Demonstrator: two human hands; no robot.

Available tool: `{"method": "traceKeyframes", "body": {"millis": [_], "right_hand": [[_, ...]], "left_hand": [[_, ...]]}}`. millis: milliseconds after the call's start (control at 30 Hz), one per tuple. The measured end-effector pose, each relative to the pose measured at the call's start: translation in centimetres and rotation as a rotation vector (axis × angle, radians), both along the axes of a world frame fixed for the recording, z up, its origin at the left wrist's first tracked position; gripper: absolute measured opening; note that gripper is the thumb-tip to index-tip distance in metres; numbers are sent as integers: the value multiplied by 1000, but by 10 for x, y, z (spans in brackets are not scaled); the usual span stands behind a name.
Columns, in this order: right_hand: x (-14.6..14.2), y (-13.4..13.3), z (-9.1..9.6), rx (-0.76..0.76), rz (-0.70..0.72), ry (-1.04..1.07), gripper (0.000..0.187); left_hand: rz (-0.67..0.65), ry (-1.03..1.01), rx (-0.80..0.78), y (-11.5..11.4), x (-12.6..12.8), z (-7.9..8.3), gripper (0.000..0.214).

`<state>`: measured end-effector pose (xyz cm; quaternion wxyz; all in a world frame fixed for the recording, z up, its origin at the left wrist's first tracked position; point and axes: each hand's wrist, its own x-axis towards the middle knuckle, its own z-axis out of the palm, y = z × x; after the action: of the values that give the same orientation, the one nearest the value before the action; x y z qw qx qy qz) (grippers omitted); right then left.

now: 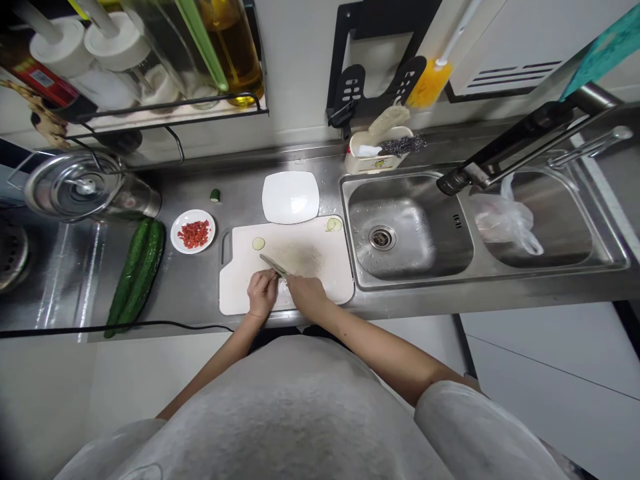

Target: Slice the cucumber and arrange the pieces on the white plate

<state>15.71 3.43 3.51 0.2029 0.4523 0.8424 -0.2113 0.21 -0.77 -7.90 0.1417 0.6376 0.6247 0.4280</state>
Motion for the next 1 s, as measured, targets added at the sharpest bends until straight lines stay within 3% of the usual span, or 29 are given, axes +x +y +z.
{"method": "traceKeyframes", "body": {"millis": [533,800,900,1000], "right_hand": [[0,-2,-10,14,-39,10,27],[8,-4,-4,29,-53,-35,28],[17,0,0,69,-76,-71,30],[29,6,4,171,-76,-111,33]], "left_hand": [[4,24,15,1,1,5,17],[-6,-15,27,-2,4,16,17],[41,-21,3,-2,3,23,17],[173,28,42,1,-2,37,20]]}}
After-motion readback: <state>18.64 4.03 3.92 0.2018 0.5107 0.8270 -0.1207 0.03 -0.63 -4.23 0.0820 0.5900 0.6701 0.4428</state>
